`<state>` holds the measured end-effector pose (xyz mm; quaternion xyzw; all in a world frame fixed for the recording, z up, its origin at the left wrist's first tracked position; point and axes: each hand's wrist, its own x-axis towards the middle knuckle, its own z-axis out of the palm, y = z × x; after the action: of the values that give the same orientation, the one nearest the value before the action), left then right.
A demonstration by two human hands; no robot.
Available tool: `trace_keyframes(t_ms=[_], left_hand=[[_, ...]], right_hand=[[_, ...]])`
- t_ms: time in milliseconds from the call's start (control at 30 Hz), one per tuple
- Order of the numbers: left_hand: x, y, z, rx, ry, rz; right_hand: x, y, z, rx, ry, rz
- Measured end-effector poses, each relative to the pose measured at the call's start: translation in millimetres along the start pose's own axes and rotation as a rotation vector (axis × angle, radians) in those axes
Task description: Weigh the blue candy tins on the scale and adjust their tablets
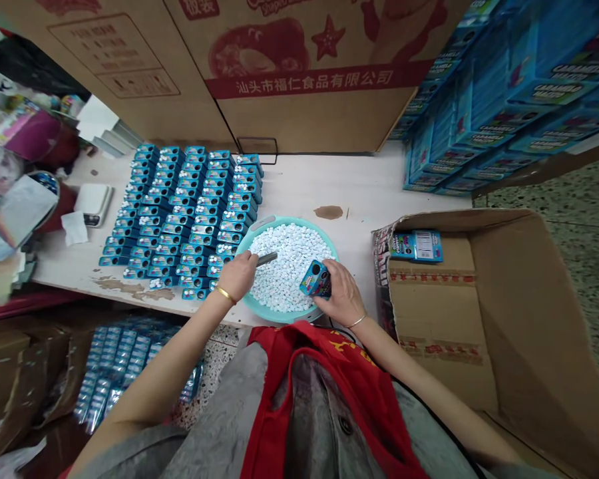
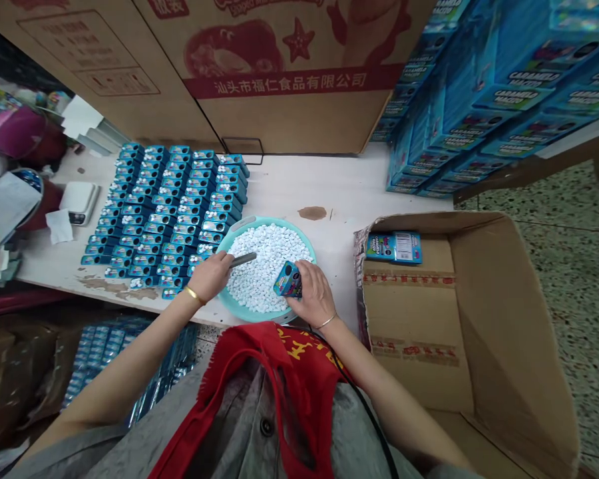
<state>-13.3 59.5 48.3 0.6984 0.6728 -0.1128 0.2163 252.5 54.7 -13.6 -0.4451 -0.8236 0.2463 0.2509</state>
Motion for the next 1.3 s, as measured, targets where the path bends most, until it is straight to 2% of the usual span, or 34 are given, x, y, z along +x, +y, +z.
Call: trace_keyframes(t_ms=[100, 200, 300, 400, 533, 633, 733, 867, 1000, 1100, 1200, 1300], left_hand=[[21.6, -10.6, 47.5, -0.049, -0.018, -0.009], [44.8, 6.6, 83.2, -0.124, -0.023, 0.038], [62.8, 26.1, 102.0, -0.203, -0.014, 0.086], [65.0, 26.5, 104.3, -0.281, -0.002, 0.129], [40.9, 7.2, 82.5, -0.357, 0.016, 0.202], [15.9, -2.3, 50.4, -0.386, 0.036, 0.270], [-3.8, -0.3, 13.4, -0.377, 0.054, 0.345], [-16.5, 18.0, -30.0, -0.208, -0.006, 0.406], [-20.9, 46.6, -61.2, 0.097, -0.121, 0.309], [-26.9, 70.3, -78.7, 0.243, -0.139, 0.255], [-35.0, 89.8, -92.4, 0.301, -0.101, 0.275], [-37.9, 91.6, -97.6, 0.327, -0.059, 0.298]], right_hand=[[-3.9, 5.2, -5.9, 0.026, 0.034, 0.035], [-6.4, 8.6, -9.4, 0.055, 0.042, 0.066], [-7.1, 7.8, -9.1, 0.077, 0.034, 0.104], [-7.2, 4.7, -6.4, 0.090, 0.036, 0.146], [-7.1, 2.8, -2.6, 0.076, 0.051, 0.180], [-4.7, 2.6, -0.6, 0.041, 0.056, 0.154], [0.5, 0.5, 1.0, 0.009, 0.045, 0.099], [6.5, -4.8, 4.2, 0.000, 0.016, 0.019], [5.9, -8.3, 9.5, -0.002, 0.008, -0.037], [4.0, -8.7, 12.6, -0.001, 0.009, -0.052], [3.7, -8.2, 14.1, -0.002, 0.024, -0.047], [4.4, -8.0, 14.2, 0.001, 0.033, -0.043]])
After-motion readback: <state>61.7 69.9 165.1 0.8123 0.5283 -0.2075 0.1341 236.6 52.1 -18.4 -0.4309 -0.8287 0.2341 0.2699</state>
